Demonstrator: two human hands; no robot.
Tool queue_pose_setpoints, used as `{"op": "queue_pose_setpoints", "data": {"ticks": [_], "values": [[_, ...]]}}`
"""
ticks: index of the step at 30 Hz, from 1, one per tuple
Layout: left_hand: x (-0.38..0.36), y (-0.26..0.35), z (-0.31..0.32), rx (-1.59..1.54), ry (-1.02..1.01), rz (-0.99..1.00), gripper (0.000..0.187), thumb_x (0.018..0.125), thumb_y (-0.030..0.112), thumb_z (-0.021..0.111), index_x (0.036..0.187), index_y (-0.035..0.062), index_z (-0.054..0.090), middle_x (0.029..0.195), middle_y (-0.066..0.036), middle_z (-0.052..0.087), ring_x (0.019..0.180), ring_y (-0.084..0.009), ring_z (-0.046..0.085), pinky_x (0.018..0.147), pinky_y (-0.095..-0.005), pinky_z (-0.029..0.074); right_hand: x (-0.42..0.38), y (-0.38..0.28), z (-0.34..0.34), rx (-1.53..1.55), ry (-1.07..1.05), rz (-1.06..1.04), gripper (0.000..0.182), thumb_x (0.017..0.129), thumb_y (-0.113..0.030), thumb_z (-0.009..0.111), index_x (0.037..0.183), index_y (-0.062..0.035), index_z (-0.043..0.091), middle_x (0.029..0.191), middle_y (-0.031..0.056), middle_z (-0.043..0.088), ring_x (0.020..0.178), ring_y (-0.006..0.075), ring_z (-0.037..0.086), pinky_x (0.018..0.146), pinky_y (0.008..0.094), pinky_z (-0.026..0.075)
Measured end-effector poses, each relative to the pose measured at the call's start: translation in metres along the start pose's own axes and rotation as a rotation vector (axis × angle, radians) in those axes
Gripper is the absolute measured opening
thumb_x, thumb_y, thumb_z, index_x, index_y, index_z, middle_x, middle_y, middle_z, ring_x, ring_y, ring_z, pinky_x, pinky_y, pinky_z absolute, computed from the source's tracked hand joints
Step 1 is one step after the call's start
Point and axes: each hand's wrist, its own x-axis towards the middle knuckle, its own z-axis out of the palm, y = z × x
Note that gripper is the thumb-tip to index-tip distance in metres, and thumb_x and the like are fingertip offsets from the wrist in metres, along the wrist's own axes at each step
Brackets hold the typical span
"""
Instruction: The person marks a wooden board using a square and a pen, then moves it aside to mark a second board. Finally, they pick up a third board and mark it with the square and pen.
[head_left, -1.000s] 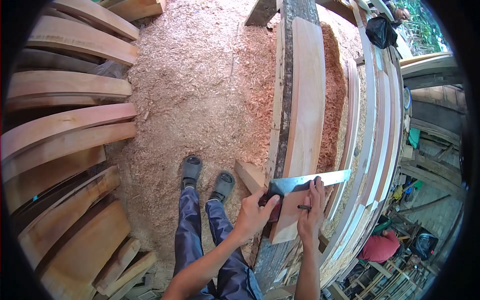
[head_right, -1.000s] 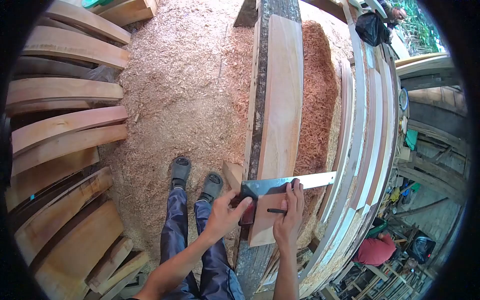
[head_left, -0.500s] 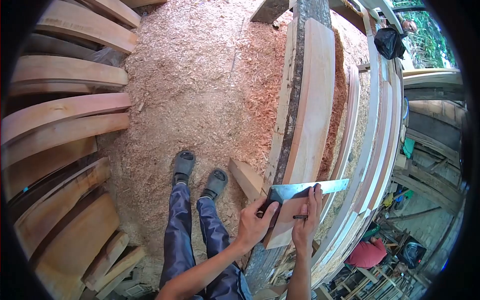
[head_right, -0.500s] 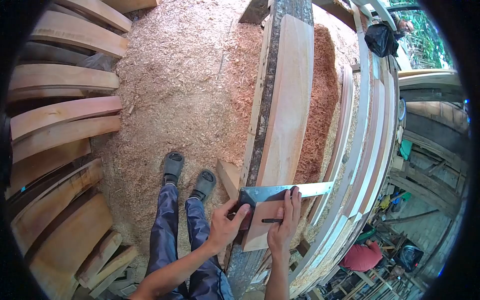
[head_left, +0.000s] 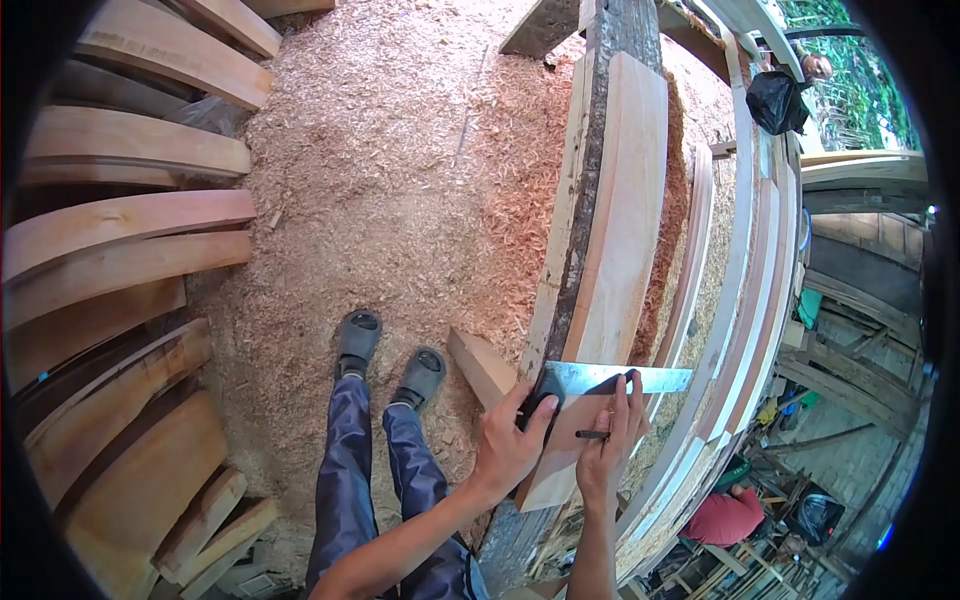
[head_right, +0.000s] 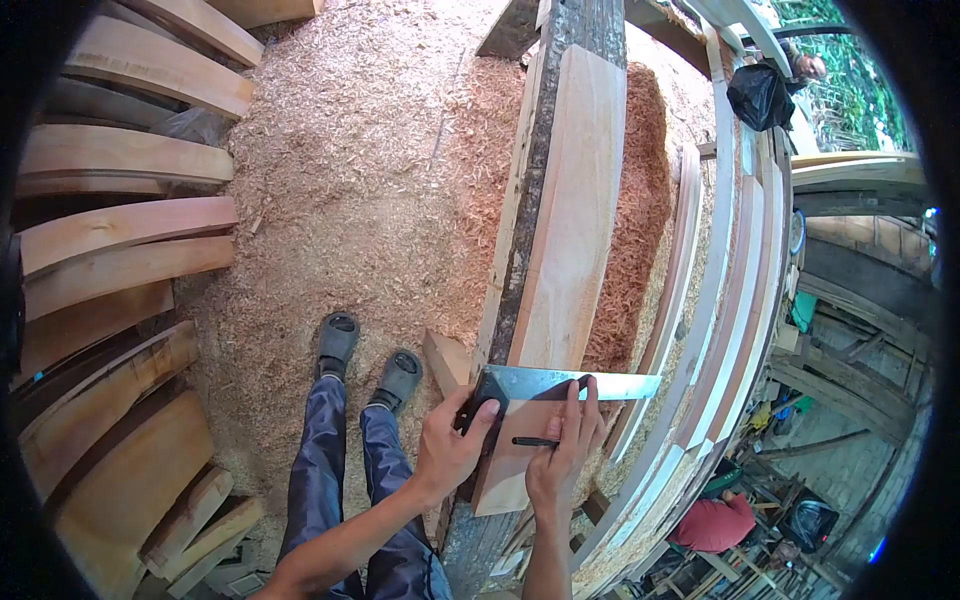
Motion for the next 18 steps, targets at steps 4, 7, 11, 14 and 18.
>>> {"op": "queue_pose_setpoints", "data": {"ticks": [4,7,11,14,18], "values": [[0.013,0.014,-0.004,-0.035,-0.032,-0.018,0.032,0.092,0.028,0.061,0.105,-0.0014,0.060,0.080,-0.016,0.064,0.061,-0.0215,0.059,0.057,-0.0317,0.046,0.007,-0.001,-0.001,0.018,0.000,0.038,0.040,0.099,-0.012,0.038,0.137,-0.0040,0.047,0.146,0.0175,0.037,0.125,0.0370,0.042,0.107,0.0463,0.029],[0.018,0.015,-0.008,-0.001,-0.113,-0.034,0.033,0.094,0.027,0.061,0.111,-0.0011,0.058,0.077,-0.007,0.063,0.069,-0.0082,0.055,0.063,-0.0260,0.046,0.010,0.010,0.002,0.105,0.028,0.044,0.040,0.100,-0.021,0.040,0.136,-0.0045,0.047,0.146,0.0159,0.039,0.133,0.0309,0.037,0.105,0.0431,0.024],[0.017,0.009,-0.017,0.006,-0.115,0.026,0.031,0.095,0.027,0.058,0.109,-0.0004,0.059,0.076,-0.010,0.062,0.065,-0.0115,0.055,0.059,-0.0280,0.045,0.016,0.011,-0.003,0.201,0.045,0.012,0.044,0.088,-0.013,0.057,0.131,-0.0051,0.051,0.139,0.0155,0.046,0.129,0.0310,0.042,0.101,0.0404,0.029],[0.016,0.022,-0.035,0.011,-0.125,0.033,0.031,0.095,0.029,0.058,0.109,0.0007,0.060,0.075,-0.011,0.062,0.062,-0.0137,0.055,0.058,-0.0296,0.046,0.022,-0.001,-0.020,0.207,-0.006,-0.050,0.053,0.077,-0.008,0.068,0.128,-0.0054,0.052,0.132,0.0155,0.051,0.118,0.0329,0.048,0.099,0.0404,0.032],[0.009,0.052,-0.065,0.093,-0.177,-0.051,0.033,0.094,0.027,0.059,0.114,0.0004,0.061,0.075,-0.007,0.064,0.064,-0.0110,0.055,0.060,-0.0283,0.046,0.018,-0.010,-0.044,0.163,-0.074,-0.110,0.052,0.070,-0.008,0.074,0.119,-0.0058,0.057,0.114,0.0148,0.059,0.103,0.0350,0.053,0.089,0.0420,0.041]]}}
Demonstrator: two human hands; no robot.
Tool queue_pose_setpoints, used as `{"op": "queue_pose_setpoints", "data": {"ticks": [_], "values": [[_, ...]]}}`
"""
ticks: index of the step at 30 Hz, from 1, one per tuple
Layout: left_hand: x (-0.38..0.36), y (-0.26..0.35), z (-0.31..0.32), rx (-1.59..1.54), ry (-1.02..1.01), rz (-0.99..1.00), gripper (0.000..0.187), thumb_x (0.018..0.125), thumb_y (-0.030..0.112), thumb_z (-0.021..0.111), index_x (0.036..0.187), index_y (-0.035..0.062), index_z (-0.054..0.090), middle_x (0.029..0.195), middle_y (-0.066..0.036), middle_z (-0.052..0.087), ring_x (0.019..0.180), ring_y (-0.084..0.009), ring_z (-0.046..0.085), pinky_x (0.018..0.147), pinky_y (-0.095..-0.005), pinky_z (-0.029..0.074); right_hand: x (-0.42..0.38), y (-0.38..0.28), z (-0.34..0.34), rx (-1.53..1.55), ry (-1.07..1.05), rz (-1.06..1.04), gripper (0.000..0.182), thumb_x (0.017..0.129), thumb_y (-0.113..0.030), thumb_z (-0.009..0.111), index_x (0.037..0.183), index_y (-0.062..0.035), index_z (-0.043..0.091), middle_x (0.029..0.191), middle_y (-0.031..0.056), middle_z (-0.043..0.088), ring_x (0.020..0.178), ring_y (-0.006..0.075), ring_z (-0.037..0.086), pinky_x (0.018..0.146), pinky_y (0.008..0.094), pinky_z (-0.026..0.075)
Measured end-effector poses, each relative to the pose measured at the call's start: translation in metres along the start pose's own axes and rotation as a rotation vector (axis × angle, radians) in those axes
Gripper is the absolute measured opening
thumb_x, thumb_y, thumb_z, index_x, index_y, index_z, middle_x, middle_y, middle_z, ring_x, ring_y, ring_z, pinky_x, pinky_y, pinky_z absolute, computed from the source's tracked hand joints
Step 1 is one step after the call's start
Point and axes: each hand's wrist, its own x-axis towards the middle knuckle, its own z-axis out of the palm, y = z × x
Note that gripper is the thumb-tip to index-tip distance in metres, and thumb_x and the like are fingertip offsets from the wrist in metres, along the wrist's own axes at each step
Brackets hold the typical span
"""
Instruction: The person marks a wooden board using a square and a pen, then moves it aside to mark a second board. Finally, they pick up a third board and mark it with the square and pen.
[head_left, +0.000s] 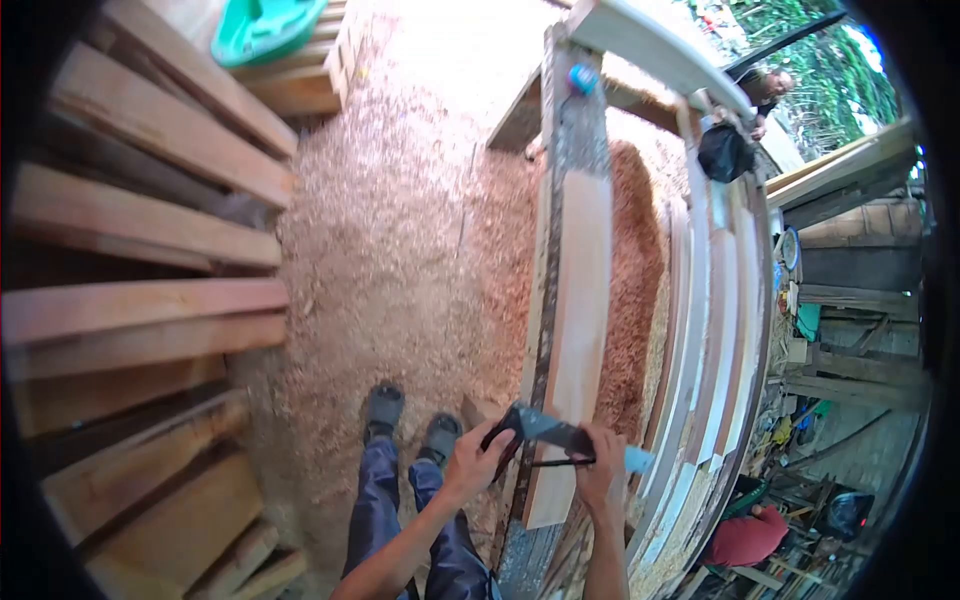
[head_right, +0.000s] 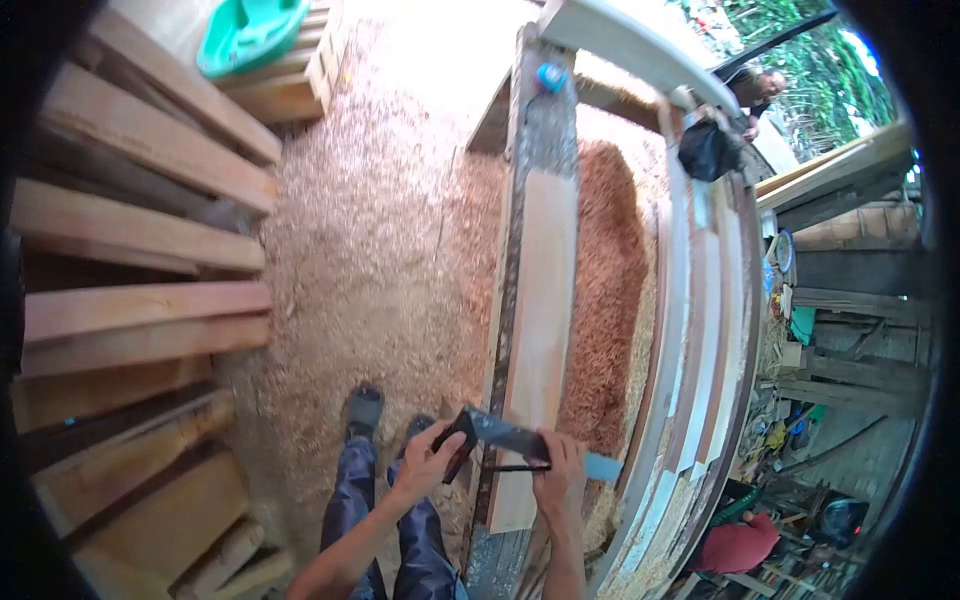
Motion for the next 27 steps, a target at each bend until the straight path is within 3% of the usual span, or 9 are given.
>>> {"op": "queue_pose_setpoints", "data": {"ticks": [4,7,10,14,17,20,23,25,27], "values": [[-0.019,0.030,-0.026,0.036,-0.070,0.019,0.037,0.090,0.027,0.065,0.114,-0.0012,0.061,0.082,-0.010,0.066,0.071,-0.0127,0.060,0.065,-0.0292,0.048,-0.005,-0.041,-0.038,0.147,-0.123,0.086,0.045,0.070,-0.014,0.078,0.111,-0.0068,0.060,0.104,0.0138,0.062,0.101,0.0340,0.057,0.083,0.0417,0.047],[-0.021,0.067,-0.043,0.043,-0.053,0.091,0.043,0.085,0.027,0.071,0.114,-0.0019,0.059,0.090,-0.013,0.068,0.082,-0.0167,0.064,0.072,-0.0313,0.051,-0.015,-0.059,-0.056,0.201,-0.037,0.051,0.049,0.066,-0.019,0.082,0.109,-0.0070,0.062,0.100,0.0132,0.064,0.092,0.0323,0.060,0.080,0.0410,0.049],[-0.030,0.124,-0.051,0.480,-0.233,0.139,0.058,0.079,0.025,0.077,0.125,0.0011,0.050,0.104,-0.017,0.065,0.094,-0.0242,0.065,0.083,-0.0354,0.051,-0.021,-0.084,-0.083,0.247,0.042,0.112,0.046,0.068,-0.024,0.081,0.107,-0.0069,0.063,0.099,0.0143,0.064,0.093,0.0334,0.060,0.082,0.0409,0.049],[-0.019,0.176,-0.042,0.636,-0.361,0.284,0.066,0.074,0.026,0.082,0.125,-0.0002,0.049,0.102,-0.015,0.063,0.095,-0.0228,0.062,0.083,-0.0343,0.051,-0.033,-0.095,-0.098,0.321,0.205,0.221,0.045,0.069,-0.028,0.078,0.107,-0.0070,0.063,0.099,0.0157,0.064,0.094,0.0350,0.061,0.083,0.0436,0.048],[0.018,0.191,-0.024,0.839,-0.511,0.487,0.074,0.069,0.026,0.084,0.128,0.0026,0.047,0.114,-0.018,0.057,0.101,-0.0267,0.060,0.087,-0.0369,0.050,-0.036,-0.107,-0.109,0.308,0.357,0.352,0.047,0.070,-0.034,0.074,0.108,-0.0084,0.063,0.097,0.0160,0.064,0.093,0.0350,0.061,0.085,0.0450,0.048],[0.015,0.246,0.006,1.001,-0.746,0.830,0.076,0.070,0.014,0.072,0.136,0.0071,0.036,0.132,-0.023,0.042,0.103,-0.0410,0.059,0.087,-0.0466,0.049,-0.040,-0.109,-0.115,0.369,0.276,0.549,0.039,0.073,-0.027,0.072,0.108,-0.0101,0.066,0.100,0.0165,0.065,0.097,0.0332,0.062,0.085,0.0425,0.049],[0.054,0.254,0.031,1.389,-0.918,0.746,0.068,0.072,0.016,0.063,0.135,0.0071,0.038,0.132,-0.023,0.041,0.105,-0.0440,0.057,0.085,-0.0500,0.049,-0.029,-0.102,-0.110,0.315,0.231,0.578,0.038,0.075,-0.029,0.068,0.108,-0.0101,0.067,0.101,0.0169,0.065,0.097,0.0323,0.062,0.083,0.0437,0.050],[0.085,0.256,0.044,1.499,-1.021,0.820,0.056,0.079,0.018,0.055,0.132,0.0063,0.043,0.127,-0.024,0.048,0.101,-0.0432,0.059,0.083,-0.0514,0.050,-0.013,-0.104,-0.114,0.278,0.293,0.593,0.033,0.072,-0.028,0.064,0.098,-0.0081,0.069,0.087,0.0157,0.068,0.088,0.0338,0.066,0.079,0.0466,0.051],[0.116,0.261,0.065,1.857,-1.230,0.772,0.047,0.084,0.019,0.052,0.129,0.0050,0.048,0.112,-0.024,0.058,0.095,-0.0413,0.062,0.082,-0.0504,0.050,0.011,-0.105,-0.132,0.268,-0.111,0.762,0.033,0.077,-0.025,0.065,0.106,-0.0090,0.068,0.099,0.0166,0.064,0.097,0.0346,0.060,0.087,0.0459,0.049]]}}
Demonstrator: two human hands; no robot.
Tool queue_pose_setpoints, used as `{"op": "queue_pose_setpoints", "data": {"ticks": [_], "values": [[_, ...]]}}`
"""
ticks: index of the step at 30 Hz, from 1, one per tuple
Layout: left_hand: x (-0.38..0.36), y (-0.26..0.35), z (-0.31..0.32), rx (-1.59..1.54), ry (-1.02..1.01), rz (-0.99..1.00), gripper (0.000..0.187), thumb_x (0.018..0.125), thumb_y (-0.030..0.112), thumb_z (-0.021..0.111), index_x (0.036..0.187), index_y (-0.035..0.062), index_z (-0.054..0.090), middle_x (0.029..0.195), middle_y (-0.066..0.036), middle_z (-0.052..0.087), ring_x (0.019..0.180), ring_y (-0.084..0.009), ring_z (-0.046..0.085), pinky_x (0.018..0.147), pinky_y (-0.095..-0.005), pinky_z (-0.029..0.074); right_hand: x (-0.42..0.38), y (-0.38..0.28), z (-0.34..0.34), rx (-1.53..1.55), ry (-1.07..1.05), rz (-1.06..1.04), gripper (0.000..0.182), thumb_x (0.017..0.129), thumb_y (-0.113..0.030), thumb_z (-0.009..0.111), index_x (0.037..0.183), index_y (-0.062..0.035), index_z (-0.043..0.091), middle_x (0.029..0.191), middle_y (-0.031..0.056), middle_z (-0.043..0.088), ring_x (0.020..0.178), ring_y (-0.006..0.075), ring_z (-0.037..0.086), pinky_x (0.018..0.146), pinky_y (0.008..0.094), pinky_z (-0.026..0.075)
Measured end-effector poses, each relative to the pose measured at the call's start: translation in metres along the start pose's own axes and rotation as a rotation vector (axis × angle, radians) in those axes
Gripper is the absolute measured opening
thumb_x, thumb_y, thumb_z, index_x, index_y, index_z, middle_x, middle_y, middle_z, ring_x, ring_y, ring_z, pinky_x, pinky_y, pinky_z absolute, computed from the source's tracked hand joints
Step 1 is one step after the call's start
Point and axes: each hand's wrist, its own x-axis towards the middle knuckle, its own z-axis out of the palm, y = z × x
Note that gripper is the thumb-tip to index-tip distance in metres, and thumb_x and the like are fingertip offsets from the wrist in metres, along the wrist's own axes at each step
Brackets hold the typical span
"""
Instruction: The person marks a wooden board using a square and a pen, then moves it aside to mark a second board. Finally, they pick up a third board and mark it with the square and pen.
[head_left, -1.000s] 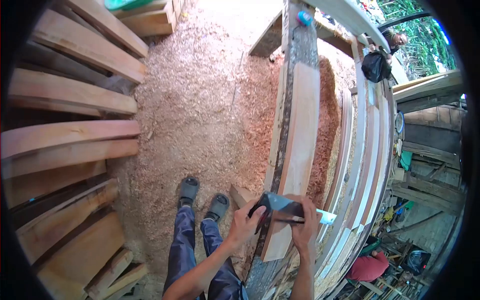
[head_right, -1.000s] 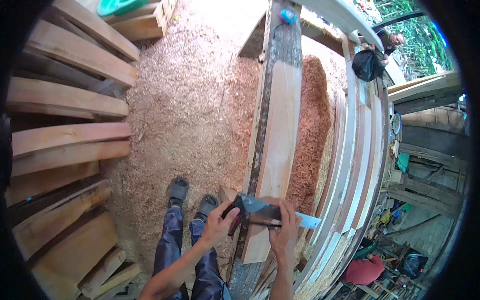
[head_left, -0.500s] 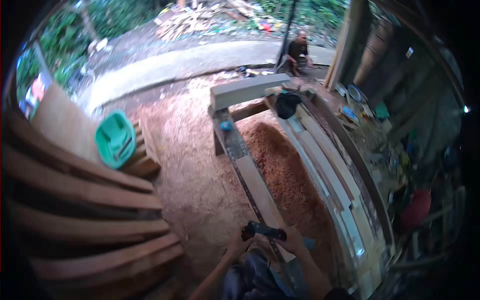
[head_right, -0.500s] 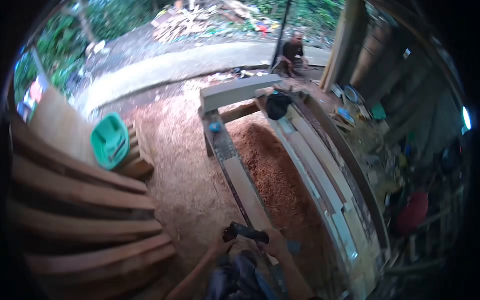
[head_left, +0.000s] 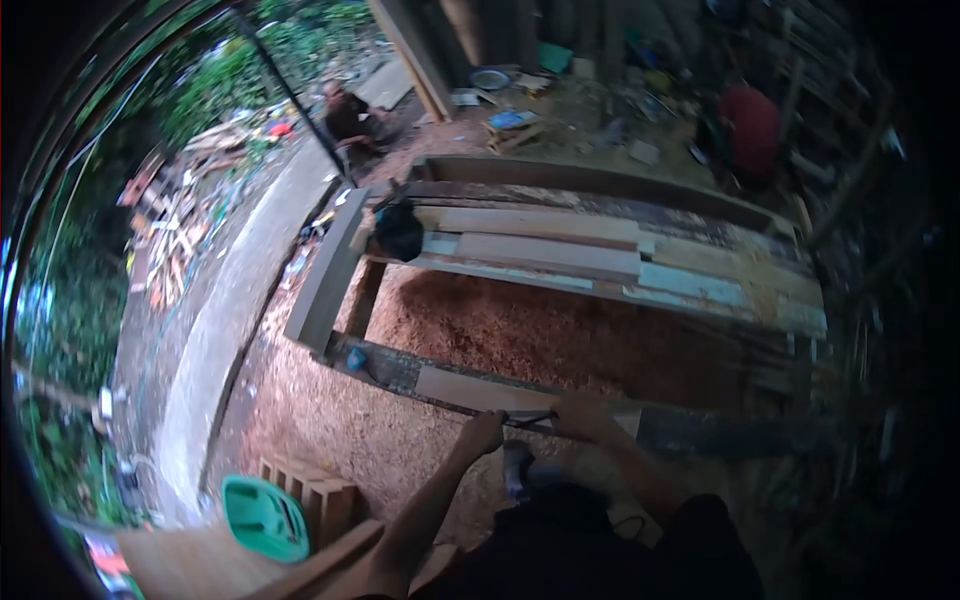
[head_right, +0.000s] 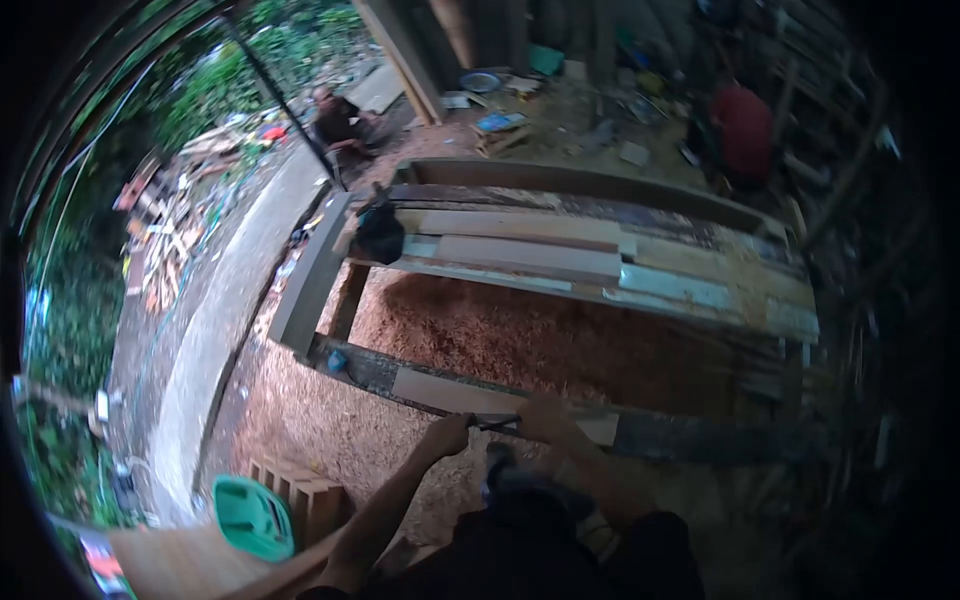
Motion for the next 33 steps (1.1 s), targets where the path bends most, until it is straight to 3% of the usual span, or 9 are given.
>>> {"op": "queue_pose_setpoints", "data": {"ticks": [3,6,12,14,17,19,22,26,33], "values": [[0.001,0.005,-0.055,0.166,-0.167,0.107,0.035,0.088,0.028,0.053,0.115,0.0075,0.062,0.100,-0.021,0.066,0.096,-0.0377,0.063,0.083,-0.0481,0.050,0.023,-0.019,-0.012,-0.264,0.140,-0.132,0.026,0.081,-0.018,0.062,0.103,-0.0063,0.068,0.094,0.0147,0.061,0.096,0.0341,0.059,0.084,0.0453,0.050],[0.020,-0.022,-0.069,0.173,-0.294,0.246,0.032,0.088,0.034,0.056,0.105,0.0091,0.068,0.100,-0.017,0.068,0.097,-0.0354,0.064,0.082,-0.0453,0.050,0.028,-0.038,-0.031,-0.282,0.727,-0.275,0.020,0.082,-0.010,0.060,0.101,-0.0038,0.064,0.091,0.0127,0.058,0.097,0.0324,0.057,0.079,0.0433,0.051],[0.058,-0.062,-0.059,-0.188,-0.277,0.419,0.039,0.091,0.031,0.052,0.114,0.0024,0.064,0.104,-0.018,0.068,0.098,-0.0330,0.065,0.086,-0.0389,0.049,-0.008,-0.069,-0.015,0.800,0.988,0.385,0.017,0.089,-0.011,0.056,0.103,-0.0008,0.057,0.084,0.0192,0.061,0.090,0.0393,0.060,0.073,0.0474,0.047],[0.065,-0.071,-0.054,-0.137,-0.302,0.441,0.039,0.092,0.030,0.052,0.116,0.0012,0.063,0.103,-0.019,0.068,0.098,-0.0322,0.065,0.086,-0.0375,0.049,-0.003,-0.076,0.040,1.020,0.740,0.684,0.026,0.094,-0.018,0.054,0.109,0.0019,0.056,0.084,0.0240,0.062,0.089,0.0401,0.061,0.072,0.0461,0.046],[0.064,-0.066,-0.058,-0.200,-0.293,0.399,0.038,0.091,0.028,0.054,0.116,0.0016,0.063,0.101,-0.018,0.069,0.095,-0.0290,0.067,0.084,-0.0362,0.049,0.047,-0.118,0.135,1.301,0.753,0.723,0.030,0.093,-0.028,0.057,0.101,0.0017,0.059,0.084,0.0223,0.064,0.081,0.0364,0.065,0.068,0.0464,0.048],[0.065,-0.067,-0.053,-0.250,-0.381,0.442,0.037,0.091,0.028,0.055,0.115,0.0008,0.063,0.096,-0.015,0.069,0.086,-0.0229,0.065,0.076,-0.0330,0.049,0.100,-0.146,0.198,1.547,1.119,0.639,0.039,0.092,-0.034,0.062,0.109,0.0014,0.059,0.087,0.0177,0.067,0.081,0.0274,0.067,0.068,0.0386,0.049],[0.087,-0.089,-0.024,-0.323,-0.465,0.561,0.036,0.092,0.024,0.058,0.116,-0.0027,0.061,0.092,-0.010,0.068,0.076,-0.0124,0.060,0.066,-0.0272,0.048,0.117,-0.193,0.178,1.953,1.378,0.794,0.028,0.087,-0.022,0.070,0.102,0.0011,0.064,0.092,0.0052,0.067,0.086,0.0103,0.059,0.070,0.0264,0.046],[0.095,-0.108,-0.010,-0.351,-0.659,0.506,0.033,0.091,0.019,0.061,0.117,-0.0024,0.061,0.094,-0.012,0.068,0.078,-0.0147,0.061,0.067,-0.0283,0.049,0.154,-0.210,0.198,1.983,1.646,0.906,0.021,0.087,-0.022,0.071,0.086,-0.0021,0.063,0.072,-0.0025,0.060,0.066,0.0055,0.051,0.057,0.0239,0.040],[0.151,-0.116,0.024,0.047,0.241,0.965,0.023,0.086,0.019,0.067,0.097,-0.0013,0.064,0.086,-0.014,0.061,0.086,-0.0253,0.057,0.078,-0.0362,0.045,0.178,-0.207,0.222,1.913,1.800,0.984,0.027,0.086,-0.025,0.072,0.083,-0.0007,0.061,0.063,-0.0056,0.046,0.059,0.0050,0.038,0.051,0.0246,0.032]]}}
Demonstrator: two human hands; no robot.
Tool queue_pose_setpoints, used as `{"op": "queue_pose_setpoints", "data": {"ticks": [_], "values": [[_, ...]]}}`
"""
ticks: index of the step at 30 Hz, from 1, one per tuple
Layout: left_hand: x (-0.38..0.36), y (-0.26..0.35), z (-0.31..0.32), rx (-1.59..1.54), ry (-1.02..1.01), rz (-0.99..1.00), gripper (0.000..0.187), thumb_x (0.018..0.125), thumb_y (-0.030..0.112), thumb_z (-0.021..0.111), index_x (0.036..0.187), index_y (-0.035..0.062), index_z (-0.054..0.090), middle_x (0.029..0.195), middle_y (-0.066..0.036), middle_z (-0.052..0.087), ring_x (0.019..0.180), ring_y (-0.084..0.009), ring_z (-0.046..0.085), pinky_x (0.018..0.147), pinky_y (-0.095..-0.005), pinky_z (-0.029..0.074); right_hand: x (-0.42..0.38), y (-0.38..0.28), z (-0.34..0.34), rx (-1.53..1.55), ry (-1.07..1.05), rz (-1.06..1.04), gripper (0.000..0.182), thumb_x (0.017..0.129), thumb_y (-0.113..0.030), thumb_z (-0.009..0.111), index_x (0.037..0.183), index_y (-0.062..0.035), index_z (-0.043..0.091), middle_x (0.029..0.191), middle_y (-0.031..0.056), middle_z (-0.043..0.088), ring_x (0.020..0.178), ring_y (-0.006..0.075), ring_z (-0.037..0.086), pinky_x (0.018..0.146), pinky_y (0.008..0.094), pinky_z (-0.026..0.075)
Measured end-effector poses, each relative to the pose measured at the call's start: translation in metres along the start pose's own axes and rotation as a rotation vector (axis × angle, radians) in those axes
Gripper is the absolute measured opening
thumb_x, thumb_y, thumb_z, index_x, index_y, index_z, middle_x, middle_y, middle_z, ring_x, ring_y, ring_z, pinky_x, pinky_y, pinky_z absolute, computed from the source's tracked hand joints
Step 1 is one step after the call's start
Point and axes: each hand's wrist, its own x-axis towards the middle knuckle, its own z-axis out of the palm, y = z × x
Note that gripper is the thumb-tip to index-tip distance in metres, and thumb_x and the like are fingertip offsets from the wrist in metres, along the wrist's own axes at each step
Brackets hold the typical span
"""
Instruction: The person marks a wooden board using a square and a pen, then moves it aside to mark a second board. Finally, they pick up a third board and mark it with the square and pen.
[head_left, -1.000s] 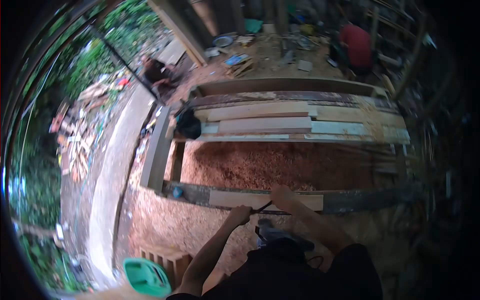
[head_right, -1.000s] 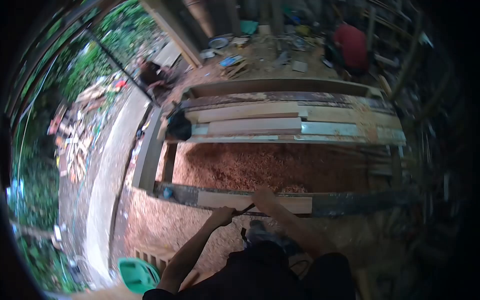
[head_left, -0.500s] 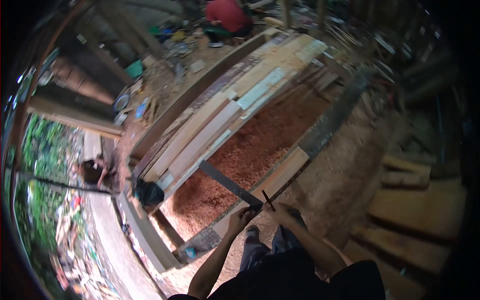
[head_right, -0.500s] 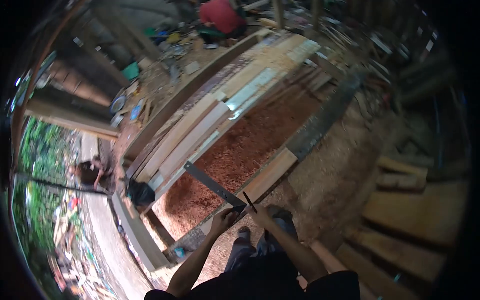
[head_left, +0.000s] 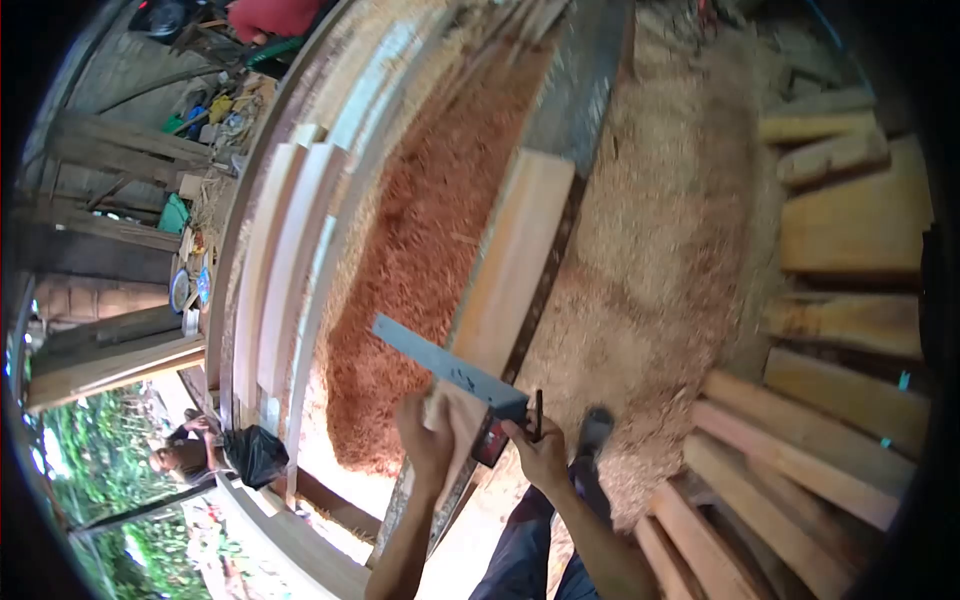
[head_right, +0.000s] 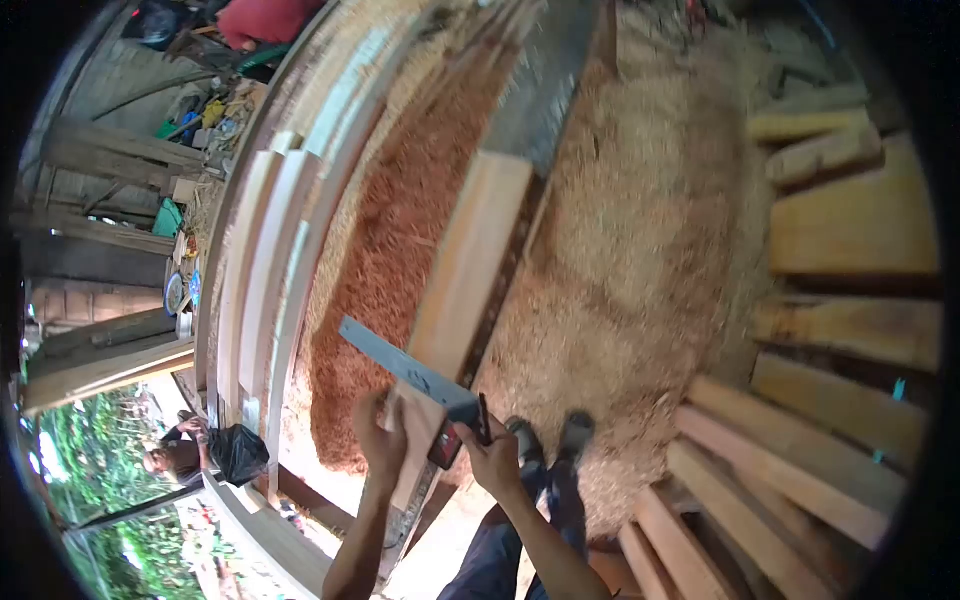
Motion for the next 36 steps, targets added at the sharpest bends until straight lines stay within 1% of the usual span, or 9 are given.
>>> {"op": "queue_pose_setpoints", "data": {"ticks": [2,3,5,11,17,20,27,30,36], "values": [[0.007,-0.023,0.013,-0.149,-0.014,-0.333,0.027,0.090,0.022,0.065,0.099,-0.0034,0.064,0.088,-0.011,0.063,0.085,-0.0198,0.058,0.077,-0.0331,0.045,-0.003,0.025,0.005,0.071,-0.007,0.028,0.029,0.087,-0.027,0.072,0.091,0.0007,0.062,0.066,-0.0052,0.047,0.061,0.0041,0.037,0.051,0.0242,0.032],[0.005,-0.034,0.017,-0.130,-0.024,-0.329,0.027,0.090,0.022,0.065,0.099,-0.0034,0.064,0.088,-0.011,0.063,0.085,-0.0198,0.058,0.077,-0.0331,0.045,-0.005,0.039,0.008,0.056,-0.052,0.076,0.027,0.088,-0.025,0.071,0.093,-0.0004,0.062,0.067,-0.0052,0.048,0.060,0.0045,0.037,0.051,0.0237,0.032],[0.004,-0.054,0.023,-0.474,-0.128,-0.598,0.031,0.094,0.024,0.062,0.102,-0.0056,0.064,0.092,-0.008,0.065,0.086,-0.0138,0.057,0.078,-0.0295,0.044,-0.014,0.054,0.009,-0.003,-0.114,0.156,0.024,0.089,-0.025,0.069,0.094,-0.0013,0.063,0.069,-0.0030,0.055,0.061,0.0032,0.043,0.053,0.0221,0.035],[0.008,-0.078,0.009,-0.756,-0.382,-0.738,0.021,0.092,0.017,0.064,0.103,-0.0015,0.065,0.094,-0.004,0.066,0.084,-0.0103,0.058,0.077,-0.0247,0.045,-0.030,0.078,0.029,0.147,0.007,-0.039,0.026,0.090,-0.021,0.067,0.103,0.0001,0.060,0.074,0.0036,0.065,0.066,0.0023,0.055,0.055,0.0204,0.040],[0.008,-0.085,0.004,-0.839,-0.401,-0.685,0.018,0.089,0.011,0.066,0.102,-0.0008,0.064,0.094,-0.006,0.067,0.086,-0.0115,0.061,0.079,-0.0255,0.048,-0.039,0.087,0.043,0.177,0.014,-0.011,0.023,0.092,-0.015,0.064,0.107,0.0012,0.058,0.070,-0.0013,0.059,0.062,0.0023,0.048,0.054,0.0196,0.038],[0.009,-0.085,0.002,-0.853,-0.383,-0.714,0.018,0.089,0.008,0.066,0.103,-0.0021,0.064,0.094,-0.006,0.068,0.087,-0.0117,0.061,0.081,-0.0261,0.048,-0.044,0.089,0.051,0.206,0.141,-0.027,0.028,0.094,-0.021,0.061,0.110,0.0018,0.059,0.071,0.0023,0.063,0.061,0.0048,0.060,0.051,0.0210,0.046],[0.034,-0.069,0.018,-0.970,-0.341,-0.696,0.027,0.087,0.004,0.068,0.110,-0.0003,0.055,0.093,-0.005,0.066,0.085,-0.0097,0.060,0.080,-0.0229,0.047,-0.017,0.067,0.050,0.202,0.212,-0.044,0.027,0.094,-0.020,0.061,0.110,0.0026,0.059,0.072,0.0024,0.063,0.064,0.0036,0.059,0.055,0.0201,0.046],[0.046,-0.066,0.026,-0.980,-0.343,-0.650,0.028,0.086,0.003,0.069,0.110,0.0001,0.054,0.091,-0.003,0.066,0.084,-0.0089,0.060,0.078,-0.0223,0.047,-0.004,0.075,0.050,0.294,0.263,-0.096,0.023,0.094,-0.016,0.061,0.108,0.0032,0.060,0.065,-0.0037,0.052,0.056,0.0012,0.041,0.050,0.0185,0.033],[0.063,-0.049,0.043,-1.013,-0.301,-0.581,0.031,0.085,0.003,0.070,0.111,-0.0008,0.054,0.089,-0.003,0.065,0.077,-0.0085,0.059,0.076,-0.0220,0.048,0.019,0.066,0.044,0.313,0.272,-0.124,0.018,0.093,-0.011,0.060,0.105,0.0020,0.060,0.064,-0.0050,0.046,0.058,0.0012,0.037,0.050,0.0202,0.029]]}}
